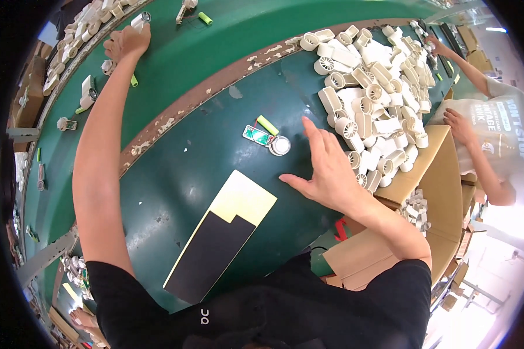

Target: The person assembles portable handheld fans by hand, combining fan housings, fan blades, circuit boards, and batteries into a finished product.

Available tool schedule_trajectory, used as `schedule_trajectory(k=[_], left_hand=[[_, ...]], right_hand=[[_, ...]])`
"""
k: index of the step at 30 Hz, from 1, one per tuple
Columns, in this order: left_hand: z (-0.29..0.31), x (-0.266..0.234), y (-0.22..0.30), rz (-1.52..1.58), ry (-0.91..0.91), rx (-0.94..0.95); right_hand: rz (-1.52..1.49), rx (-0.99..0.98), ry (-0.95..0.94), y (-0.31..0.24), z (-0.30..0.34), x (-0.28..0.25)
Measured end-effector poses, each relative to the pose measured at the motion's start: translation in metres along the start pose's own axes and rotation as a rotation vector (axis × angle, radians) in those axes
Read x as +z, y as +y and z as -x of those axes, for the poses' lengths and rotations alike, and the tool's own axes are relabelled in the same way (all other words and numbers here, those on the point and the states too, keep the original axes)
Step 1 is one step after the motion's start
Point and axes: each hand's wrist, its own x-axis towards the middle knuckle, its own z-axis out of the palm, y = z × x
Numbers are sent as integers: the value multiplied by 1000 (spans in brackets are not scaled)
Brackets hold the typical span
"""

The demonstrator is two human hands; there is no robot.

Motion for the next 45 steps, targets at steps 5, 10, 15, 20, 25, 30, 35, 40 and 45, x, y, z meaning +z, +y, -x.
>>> schedule_trajectory(k=[5,10,15,20,25,30,35,40,45], left_hand=[[73,-28,23,330,327,595],[198,-98,66,777,-38,946],[237,-99,74,792,-667,1124],[245,-107,85,703,-868,1168],[272,-114,67,660,-763,1223],[314,-139,49,1083,-688,636],[378,-149,45,2053,-590,91],[389,-175,31,2497,-918,-417],[405,-198,23,2549,-627,-464]], right_hand=[[-48,56,12,2,-10,17],[-111,-93,129,22,-12,29],[-245,-44,105,15,-11,26],[-230,-63,85,12,2,12],[-176,-122,73,2,13,-6],[-198,-87,40,-13,17,-32],[-356,-46,-101,-32,16,-58],[-653,-26,-227,-46,22,-69],[-984,68,-350,-54,31,-74]])
